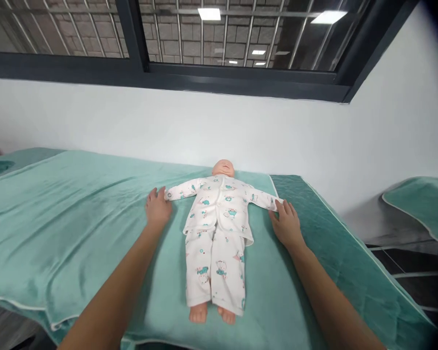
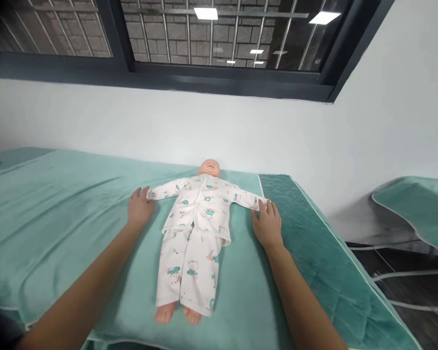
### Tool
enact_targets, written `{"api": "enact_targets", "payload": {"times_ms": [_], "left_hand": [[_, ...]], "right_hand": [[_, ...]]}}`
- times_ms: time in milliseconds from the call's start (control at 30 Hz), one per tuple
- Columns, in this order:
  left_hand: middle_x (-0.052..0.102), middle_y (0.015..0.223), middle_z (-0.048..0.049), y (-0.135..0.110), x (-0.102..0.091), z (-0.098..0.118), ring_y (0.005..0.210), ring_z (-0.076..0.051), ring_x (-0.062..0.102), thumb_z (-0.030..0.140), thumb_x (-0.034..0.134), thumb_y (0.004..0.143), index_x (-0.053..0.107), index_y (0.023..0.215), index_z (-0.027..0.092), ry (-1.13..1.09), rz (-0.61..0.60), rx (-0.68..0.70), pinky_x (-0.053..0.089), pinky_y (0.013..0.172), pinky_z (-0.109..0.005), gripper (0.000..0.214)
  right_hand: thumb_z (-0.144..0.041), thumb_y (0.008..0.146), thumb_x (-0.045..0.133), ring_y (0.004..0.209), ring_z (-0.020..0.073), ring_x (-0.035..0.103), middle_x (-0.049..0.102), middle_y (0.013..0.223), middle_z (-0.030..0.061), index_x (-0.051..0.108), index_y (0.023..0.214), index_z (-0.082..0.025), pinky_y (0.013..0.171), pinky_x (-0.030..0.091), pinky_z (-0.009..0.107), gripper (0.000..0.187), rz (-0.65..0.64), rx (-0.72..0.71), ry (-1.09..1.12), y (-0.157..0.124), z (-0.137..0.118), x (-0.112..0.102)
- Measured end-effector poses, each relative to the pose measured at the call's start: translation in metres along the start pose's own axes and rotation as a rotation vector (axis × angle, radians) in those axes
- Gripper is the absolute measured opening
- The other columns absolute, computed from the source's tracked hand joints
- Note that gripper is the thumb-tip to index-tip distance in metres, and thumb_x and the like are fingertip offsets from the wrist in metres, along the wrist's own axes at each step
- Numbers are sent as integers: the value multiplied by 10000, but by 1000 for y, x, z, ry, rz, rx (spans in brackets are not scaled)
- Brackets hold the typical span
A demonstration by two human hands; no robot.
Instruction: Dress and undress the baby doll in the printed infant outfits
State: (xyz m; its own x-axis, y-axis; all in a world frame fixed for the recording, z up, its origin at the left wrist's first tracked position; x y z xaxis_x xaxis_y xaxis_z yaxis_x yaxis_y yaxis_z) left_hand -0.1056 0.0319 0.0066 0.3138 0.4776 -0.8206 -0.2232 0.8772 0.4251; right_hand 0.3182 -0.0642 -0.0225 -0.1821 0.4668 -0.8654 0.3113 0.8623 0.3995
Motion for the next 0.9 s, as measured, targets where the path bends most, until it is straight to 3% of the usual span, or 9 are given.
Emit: {"api": "enact_targets", "payload": {"times_ms": [133, 267, 433, 533, 633, 733, 800, 833, 900], "left_hand": [[460, 1494, -148, 3, 4, -7, 1401, -346, 376, 158, 399, 917, 457, 1456, 236, -33, -93, -47, 322, 1105, -550, 548], [487, 1491, -92, 6, 4, -7, 1377, -290, 430, 83, 342, 918, 488, 1429, 220, -62, -71, -75, 352, 1100, -485, 549], [456, 1508, -119, 4, 3, -5, 1366, -298, 434, 70, 358, 876, 494, 1422, 207, -16, -39, -108, 367, 1089, -493, 579], [449, 1502, -149, 2, 5, -2, 1369, -325, 418, 93, 417, 841, 519, 1399, 198, 22, -38, -97, 355, 1091, -508, 577], [355, 1547, -191, 1, 6, 3, 1358, -371, 412, 151, 440, 847, 558, 1359, 171, 49, -13, -111, 362, 1068, -531, 525], [306, 1566, -201, 1, 7, 6, 1330, -388, 436, 188, 440, 855, 588, 1320, 161, 50, 24, -133, 378, 1044, -539, 489], [345, 1548, -192, 1, 8, 7, 1316, -380, 452, 188, 439, 852, 586, 1319, 170, 48, 28, -134, 381, 1039, -535, 490], [358, 1540, -190, 0, 8, 7, 1314, -378, 453, 186, 433, 853, 582, 1320, 169, 50, 28, -129, 379, 1040, -534, 491], [365, 1535, -193, 0, 8, 7, 1318, -376, 448, 187, 409, 864, 559, 1339, 158, 48, 28, -125, 375, 1045, -528, 499]], "right_hand": [[-427, 991, 316, 1414, 342, 348, 400, 1530, 166, 410, 1483, -209, 1095, 327, 537, 546, -83, 109, -59, -13, 6, -6], [-419, 977, 332, 1382, 314, 381, 461, 1502, 115, 443, 1454, -170, 1119, 300, 530, 550, -96, 106, -56, -11, -2, -6], [-397, 937, 382, 1364, 336, 370, 399, 1539, 141, 353, 1494, -87, 1086, 366, 486, 638, -19, 167, -14, -9, -1, -8], [-414, 924, 399, 1376, 365, 357, 365, 1547, 185, 307, 1511, -71, 1079, 368, 533, 686, -24, 205, 15, -7, 2, -9], [-398, 909, 449, 1411, 391, 313, 346, 1545, 217, 377, 1477, -94, 1090, 340, 581, 648, 3, 195, 31, -8, 0, -13], [-339, 911, 468, 1416, 360, 329, 373, 1528, 205, 487, 1394, -113, 1117, 337, 558, 534, 166, 83, 144, -25, -16, -25], [-300, 934, 443, 1408, 295, 366, 409, 1517, 159, 509, 1373, -157, 1136, 353, 509, 467, 223, -92, 294, -50, -35, -33], [-279, 946, 431, 1406, 266, 380, 410, 1523, 131, 499, 1383, -191, 1138, 366, 493, 451, 200, -187, 368, -66, -45, -36], [-213, 963, 397, 1397, 240, 404, 412, 1534, 90, 450, 1431, -250, 1115, 407, 484, 473, 16, -352, 418, -102, -64, -38]]}}
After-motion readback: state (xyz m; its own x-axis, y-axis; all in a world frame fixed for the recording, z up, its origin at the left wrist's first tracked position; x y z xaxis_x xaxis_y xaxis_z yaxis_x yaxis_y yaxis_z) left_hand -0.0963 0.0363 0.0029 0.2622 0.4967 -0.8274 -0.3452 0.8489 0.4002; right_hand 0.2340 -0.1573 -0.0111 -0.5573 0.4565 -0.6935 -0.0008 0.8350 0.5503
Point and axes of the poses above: each hand's wrist, its own y-axis towards the middle knuckle, its own x-axis out of the palm, z = x × y, the point moved 2 cm from there along y, towards the middle knuckle
